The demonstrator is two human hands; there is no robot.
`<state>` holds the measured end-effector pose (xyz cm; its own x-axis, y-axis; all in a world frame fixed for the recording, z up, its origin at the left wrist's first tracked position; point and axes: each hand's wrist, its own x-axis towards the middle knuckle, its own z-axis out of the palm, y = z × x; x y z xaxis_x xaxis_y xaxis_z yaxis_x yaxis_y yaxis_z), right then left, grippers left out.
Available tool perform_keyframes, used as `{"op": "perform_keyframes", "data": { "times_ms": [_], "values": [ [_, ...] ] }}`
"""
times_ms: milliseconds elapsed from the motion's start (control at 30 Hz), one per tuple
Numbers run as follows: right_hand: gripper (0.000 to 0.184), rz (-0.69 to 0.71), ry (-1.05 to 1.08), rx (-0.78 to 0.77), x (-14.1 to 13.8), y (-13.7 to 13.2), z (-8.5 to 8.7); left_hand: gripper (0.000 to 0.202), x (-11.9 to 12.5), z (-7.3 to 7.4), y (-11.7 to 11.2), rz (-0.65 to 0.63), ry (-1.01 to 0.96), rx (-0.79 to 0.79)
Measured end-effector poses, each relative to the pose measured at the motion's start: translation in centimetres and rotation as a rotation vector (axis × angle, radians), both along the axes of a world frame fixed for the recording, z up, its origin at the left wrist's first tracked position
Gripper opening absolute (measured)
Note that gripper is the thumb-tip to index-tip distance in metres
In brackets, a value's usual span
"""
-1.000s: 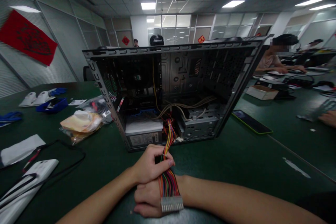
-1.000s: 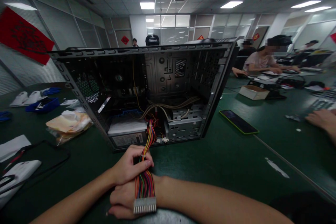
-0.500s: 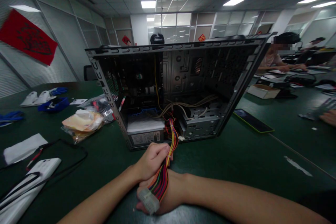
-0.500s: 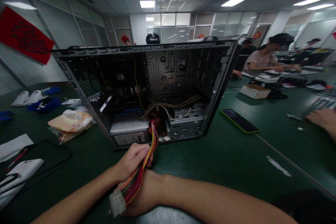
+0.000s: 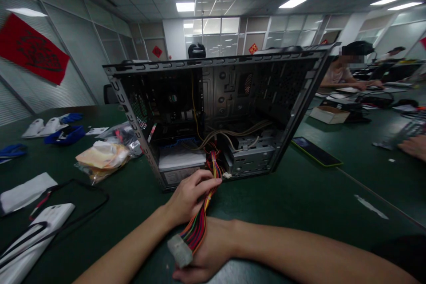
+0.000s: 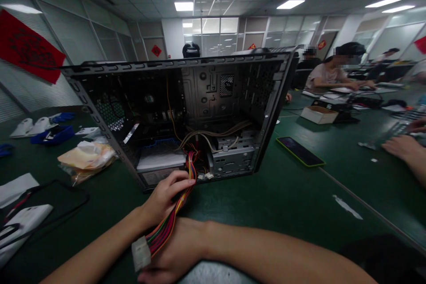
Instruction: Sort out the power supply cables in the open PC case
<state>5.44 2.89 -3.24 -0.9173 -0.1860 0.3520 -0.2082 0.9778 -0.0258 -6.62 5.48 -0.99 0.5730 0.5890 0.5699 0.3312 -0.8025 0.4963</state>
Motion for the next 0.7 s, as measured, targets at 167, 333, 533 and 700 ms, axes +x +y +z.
{"op": "perform_keyframes", "data": {
  "times_ms": [167, 333, 533, 700],
  "values": [
    [0.037, 0.009, 0.115, 0.016, 0.0, -0.6, -1.3, 0.053, 0.3, -0.4, 0.0, -0.087, -0.016, -0.101],
    [0.041, -0.067, 0.226, -0.006, 0.2, -0.7, -2.2, 0.078, 2.2, -1.3, -1.0, -0.11, -0.502, -0.815],
    [0.038, -0.08, 0.254, -0.056, 0.1, -0.5, -2.5, 0.054, 2.4, -0.1, -0.8, -0.135, -0.434, -0.946],
    [0.038, -0.084, 0.336, -0.106, 0.1, -0.2, -2.6, 0.037, 2.2, 0.2, -0.8, -0.191, -0.477, -1.088]
  ]
}}
